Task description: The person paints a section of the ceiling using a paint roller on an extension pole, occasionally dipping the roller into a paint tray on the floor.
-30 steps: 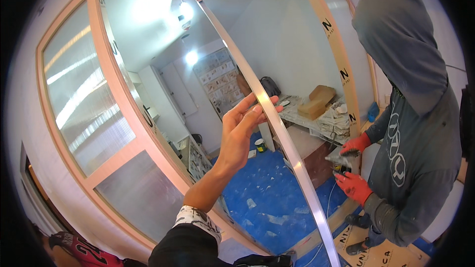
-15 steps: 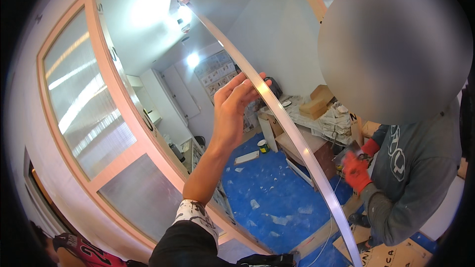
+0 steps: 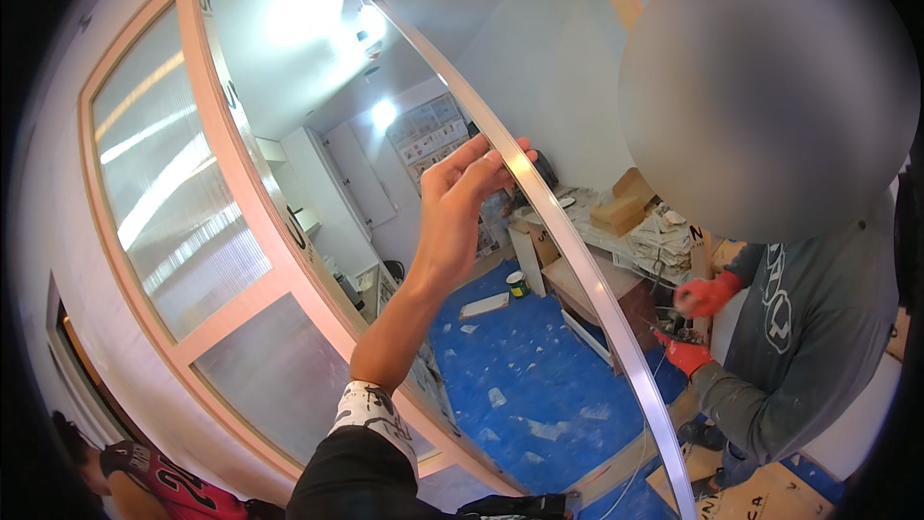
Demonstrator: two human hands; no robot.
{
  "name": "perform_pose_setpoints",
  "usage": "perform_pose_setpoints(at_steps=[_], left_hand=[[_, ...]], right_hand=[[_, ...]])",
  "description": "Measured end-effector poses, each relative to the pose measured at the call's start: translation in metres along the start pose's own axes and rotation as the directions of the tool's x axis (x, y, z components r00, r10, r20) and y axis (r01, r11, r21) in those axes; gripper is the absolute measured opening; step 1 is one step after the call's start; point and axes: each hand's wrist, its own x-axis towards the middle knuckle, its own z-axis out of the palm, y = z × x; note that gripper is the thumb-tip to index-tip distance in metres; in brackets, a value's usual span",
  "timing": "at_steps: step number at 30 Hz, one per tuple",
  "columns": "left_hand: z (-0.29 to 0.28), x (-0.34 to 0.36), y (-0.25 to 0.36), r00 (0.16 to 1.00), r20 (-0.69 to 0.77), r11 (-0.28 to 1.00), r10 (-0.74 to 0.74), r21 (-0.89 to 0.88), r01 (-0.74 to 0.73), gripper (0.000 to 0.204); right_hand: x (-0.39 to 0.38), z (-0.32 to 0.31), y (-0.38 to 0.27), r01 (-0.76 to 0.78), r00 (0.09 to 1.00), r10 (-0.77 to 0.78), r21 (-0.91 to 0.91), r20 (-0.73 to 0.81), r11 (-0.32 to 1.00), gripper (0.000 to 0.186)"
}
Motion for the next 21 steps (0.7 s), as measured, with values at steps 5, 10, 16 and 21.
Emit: perform_pose_setpoints(at_steps=[5, 10, 16, 21], left_hand=[[0.000, -0.011, 0.003, 0.999, 0.046, 0.999, -0.024, -0.047, 0.026, 0.047], [-0.027, 0.019, -0.017, 0.998, -0.047, 0.997, -0.043, -0.069, 0.039, 0.045], [-0.036, 0.021, -0.022, 0.996, -0.062, 0.997, -0.063, -0.037, 0.061, 0.044], [-0.024, -0.022, -0.016, 0.995, 0.039, 0.992, -0.094, -0.085, 0.097, 0.049]], right_hand=[[-0.020, -0.015, -0.001, -0.016, 0.998, 0.020, -0.055, 0.067, 0.998, 0.042], [0.024, 0.009, -0.010, -0.045, 0.992, 0.034, 0.097, 0.120, 0.994, 0.052], [0.028, 0.025, -0.011, 0.068, 0.997, -0.067, 0.044, -0.023, 0.997, 0.048], [-0.006, -0.005, -0.020, 0.027, 0.999, -0.026, -0.036, 0.040, 0.999, 0.046]])
